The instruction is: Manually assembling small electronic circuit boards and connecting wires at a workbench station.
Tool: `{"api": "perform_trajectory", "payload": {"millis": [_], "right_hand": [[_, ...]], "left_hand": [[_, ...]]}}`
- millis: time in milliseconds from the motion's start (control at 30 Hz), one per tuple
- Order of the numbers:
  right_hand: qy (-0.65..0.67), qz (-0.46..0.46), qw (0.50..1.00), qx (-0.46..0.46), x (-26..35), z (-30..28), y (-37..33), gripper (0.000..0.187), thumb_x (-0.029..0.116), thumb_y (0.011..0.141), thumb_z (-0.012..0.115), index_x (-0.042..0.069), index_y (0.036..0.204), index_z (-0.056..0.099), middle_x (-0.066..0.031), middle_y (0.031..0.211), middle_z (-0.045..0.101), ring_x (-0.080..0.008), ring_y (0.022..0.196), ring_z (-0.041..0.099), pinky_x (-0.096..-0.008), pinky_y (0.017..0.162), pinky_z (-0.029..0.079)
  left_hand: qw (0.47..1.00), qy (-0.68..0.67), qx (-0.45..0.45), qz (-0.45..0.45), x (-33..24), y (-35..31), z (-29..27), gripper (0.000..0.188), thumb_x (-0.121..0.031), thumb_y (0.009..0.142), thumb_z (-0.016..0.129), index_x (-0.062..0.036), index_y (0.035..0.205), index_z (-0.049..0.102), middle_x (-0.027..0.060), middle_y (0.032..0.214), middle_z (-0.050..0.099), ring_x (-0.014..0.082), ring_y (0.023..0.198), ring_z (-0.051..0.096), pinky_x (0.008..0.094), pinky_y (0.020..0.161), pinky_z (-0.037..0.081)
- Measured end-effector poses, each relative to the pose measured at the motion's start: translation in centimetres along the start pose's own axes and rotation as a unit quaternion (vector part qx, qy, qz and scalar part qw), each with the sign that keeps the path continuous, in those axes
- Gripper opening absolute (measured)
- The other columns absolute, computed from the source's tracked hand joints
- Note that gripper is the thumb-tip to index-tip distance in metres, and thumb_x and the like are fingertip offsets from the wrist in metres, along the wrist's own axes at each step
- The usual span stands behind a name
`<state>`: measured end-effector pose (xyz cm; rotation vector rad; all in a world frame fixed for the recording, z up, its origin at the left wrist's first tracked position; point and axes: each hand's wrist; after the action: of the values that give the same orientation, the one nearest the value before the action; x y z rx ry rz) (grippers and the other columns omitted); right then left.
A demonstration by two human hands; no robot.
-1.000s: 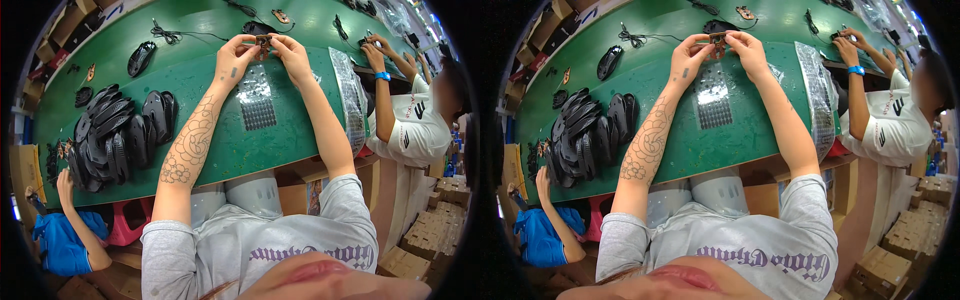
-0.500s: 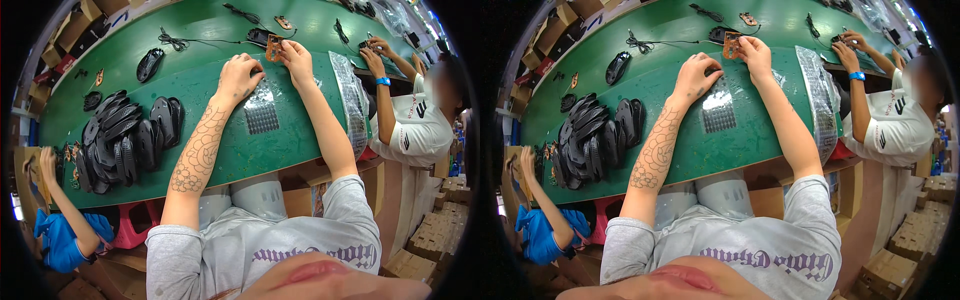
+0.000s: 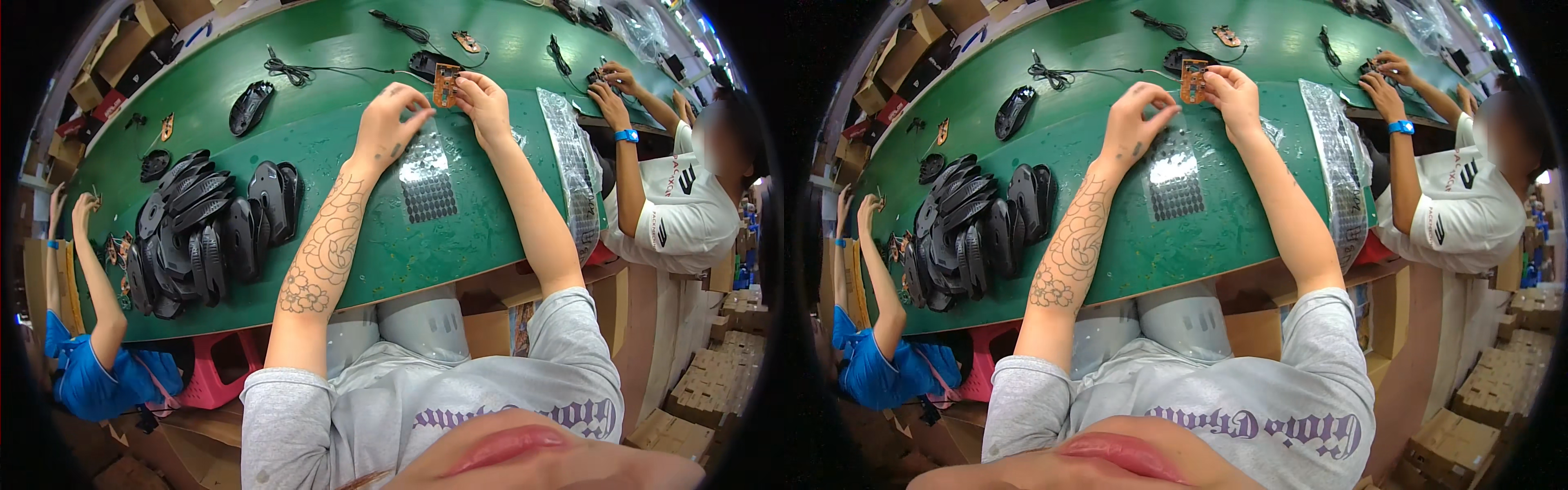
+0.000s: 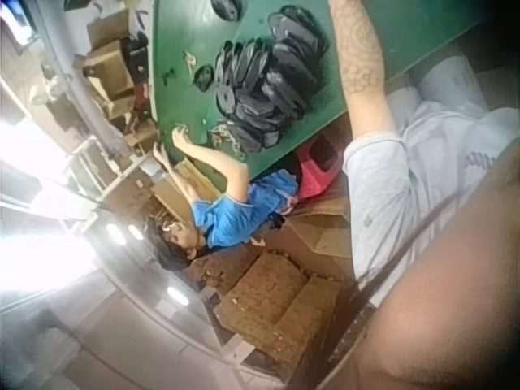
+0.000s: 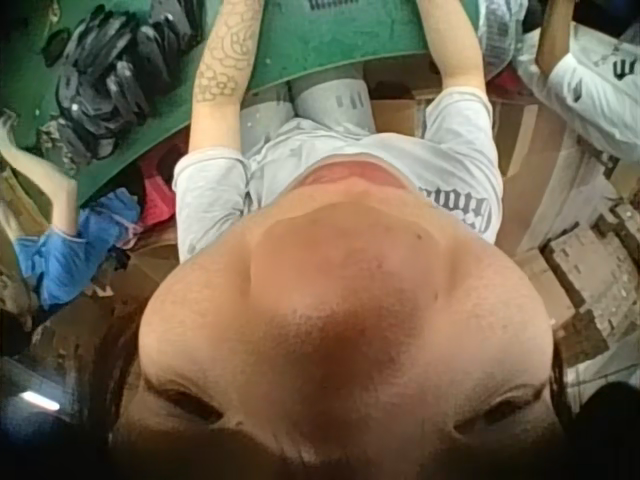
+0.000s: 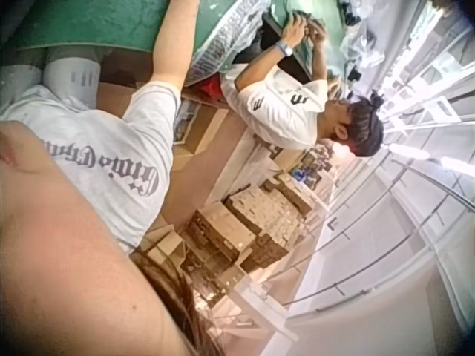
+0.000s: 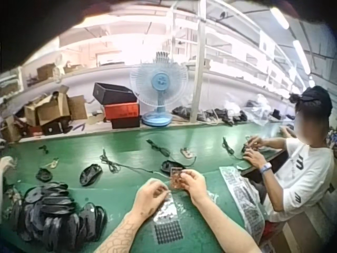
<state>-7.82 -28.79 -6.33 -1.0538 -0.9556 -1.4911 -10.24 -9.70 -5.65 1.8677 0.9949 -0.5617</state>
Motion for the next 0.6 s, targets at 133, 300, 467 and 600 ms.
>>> {"api": "perform_trajectory", "payload": {"millis": [133, 300, 467, 600], "right_hand": [[-0.035, -0.014, 0.999, 0.015, 0.0, 0.4, -0.4, 0.021, 0.009, 0.093, 0.063, -0.001, 0.111, 0.062, -0.0092, 0.100, 0.068, -0.0134, 0.086, 0.065, -0.0233, 0.078, 0.053], [-0.088, -0.023, 0.995, 0.041, 0.3, 1.2, -1.3, 0.021, 0.009, 0.093, 0.064, -0.001, 0.111, 0.062, -0.0104, 0.100, 0.070, -0.0134, 0.086, 0.066, -0.0231, 0.078, 0.054], [-0.112, -0.032, 0.992, 0.055, 0.2, 1.4, -1.4, 0.021, 0.009, 0.093, 0.064, -0.002, 0.111, 0.062, -0.0113, 0.101, 0.070, -0.0137, 0.085, 0.066, -0.0229, 0.077, 0.054], [-0.125, -0.043, 0.990, 0.057, 0.1, 1.3, -1.3, 0.021, 0.009, 0.092, 0.064, -0.001, 0.110, 0.062, -0.0109, 0.100, 0.070, -0.0135, 0.085, 0.066, -0.0228, 0.077, 0.054]], "left_hand": [[0.985, -0.121, -0.118, -0.035, -0.2, 0.7, 0.0, 0.008, -0.008, 0.080, 0.072, -0.0062, 0.088, 0.070, 0.0019, 0.084, 0.064, 0.0132, 0.068, 0.056, 0.0257, 0.061, 0.046], [0.973, -0.144, -0.158, -0.083, 0.3, 0.9, 0.2, 0.007, -0.005, 0.082, 0.070, -0.0046, 0.089, 0.071, 0.0017, 0.086, 0.066, 0.0107, 0.068, 0.057, 0.0237, 0.059, 0.045], [0.976, -0.137, -0.147, -0.088, 0.9, 1.0, 0.6, 0.007, -0.004, 0.081, 0.070, -0.0038, 0.088, 0.071, 0.0025, 0.085, 0.065, 0.0115, 0.068, 0.056, 0.0239, 0.060, 0.046], [0.976, -0.136, -0.148, -0.078, 1.0, 1.0, 0.7, 0.007, -0.004, 0.081, 0.069, -0.0035, 0.087, 0.071, 0.0028, 0.084, 0.064, 0.0117, 0.068, 0.056, 0.0240, 0.060, 0.046]]}}
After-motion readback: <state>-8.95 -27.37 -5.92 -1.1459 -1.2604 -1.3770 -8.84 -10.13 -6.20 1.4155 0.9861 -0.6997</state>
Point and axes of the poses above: each hand's wrist, its own y-axis towards the middle knuckle, its own z-axis out of the palm, x = y × z
